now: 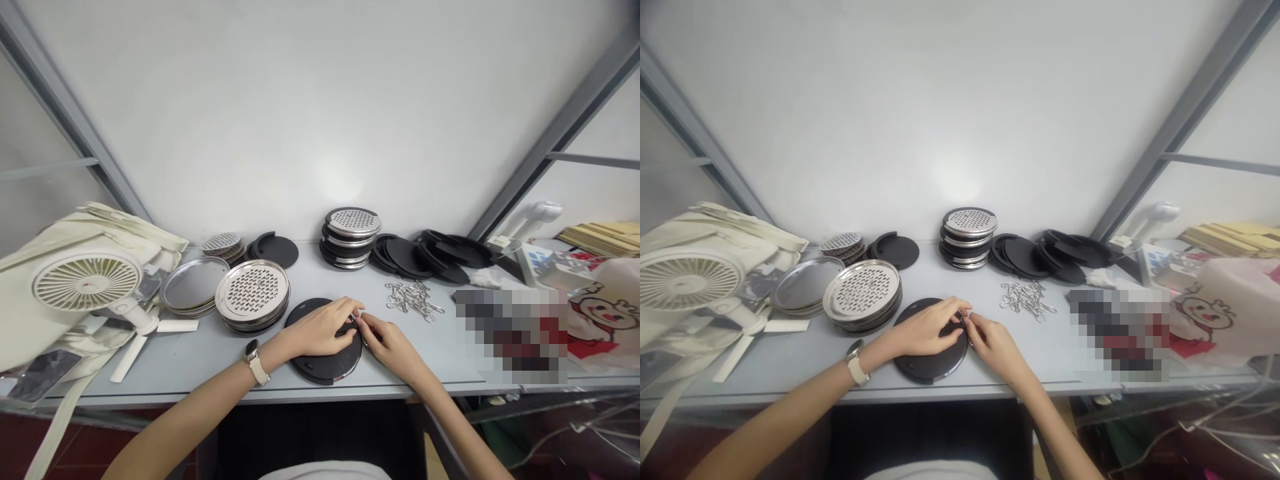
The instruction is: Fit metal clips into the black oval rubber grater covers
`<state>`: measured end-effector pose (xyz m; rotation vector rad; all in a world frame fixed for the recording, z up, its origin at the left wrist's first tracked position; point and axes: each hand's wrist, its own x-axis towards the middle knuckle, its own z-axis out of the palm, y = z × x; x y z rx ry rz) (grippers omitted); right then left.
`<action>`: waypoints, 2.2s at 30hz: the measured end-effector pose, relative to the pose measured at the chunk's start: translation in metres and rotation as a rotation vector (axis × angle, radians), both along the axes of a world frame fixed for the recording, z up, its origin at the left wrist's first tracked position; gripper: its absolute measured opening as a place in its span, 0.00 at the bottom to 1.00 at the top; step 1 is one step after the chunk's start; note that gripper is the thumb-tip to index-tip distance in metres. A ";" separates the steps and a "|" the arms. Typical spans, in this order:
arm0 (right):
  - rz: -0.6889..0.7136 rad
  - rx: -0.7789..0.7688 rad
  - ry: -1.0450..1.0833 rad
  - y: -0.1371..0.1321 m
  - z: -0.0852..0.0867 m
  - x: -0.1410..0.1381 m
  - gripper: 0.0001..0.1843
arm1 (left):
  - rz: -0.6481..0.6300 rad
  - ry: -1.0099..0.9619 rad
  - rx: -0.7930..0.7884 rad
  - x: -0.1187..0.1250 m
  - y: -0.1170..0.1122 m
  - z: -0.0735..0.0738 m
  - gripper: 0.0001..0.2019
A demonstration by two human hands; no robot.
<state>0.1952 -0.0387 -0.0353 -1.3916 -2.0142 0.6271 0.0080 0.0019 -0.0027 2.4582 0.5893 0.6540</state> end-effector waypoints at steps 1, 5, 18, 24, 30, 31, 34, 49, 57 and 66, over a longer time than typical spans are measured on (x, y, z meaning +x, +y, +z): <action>0.005 0.000 0.001 0.000 0.000 0.001 0.16 | 0.003 0.003 -0.002 0.000 0.000 0.000 0.19; 0.023 -0.007 0.005 0.000 -0.001 0.002 0.16 | 0.012 0.017 0.020 0.001 0.000 0.000 0.18; 0.000 -0.082 -0.021 -0.001 -0.004 0.003 0.14 | -0.010 0.129 0.133 0.004 0.002 0.007 0.14; -0.018 -0.118 -0.013 -0.002 -0.003 0.002 0.15 | 0.091 0.247 0.219 0.006 -0.001 0.004 0.09; -0.003 -0.150 -0.020 0.001 -0.002 0.002 0.17 | 0.142 0.278 0.169 0.005 -0.001 0.005 0.05; 0.001 -0.156 -0.016 0.001 -0.002 0.002 0.17 | 0.143 0.277 0.169 0.005 0.000 0.005 0.06; 0.017 -0.182 -0.004 0.000 0.001 0.002 0.16 | 0.146 0.283 0.175 0.005 -0.001 0.005 0.08; -0.001 -0.207 -0.021 -0.002 0.001 0.003 0.17 | 0.162 0.312 0.224 0.005 0.000 0.002 0.08; -0.010 -0.198 -0.018 -0.003 0.001 0.003 0.17 | 0.185 0.315 0.235 0.006 -0.001 0.001 0.08; -0.014 -0.197 -0.021 -0.003 0.003 0.004 0.17 | 0.176 0.326 0.253 0.006 -0.001 0.003 0.07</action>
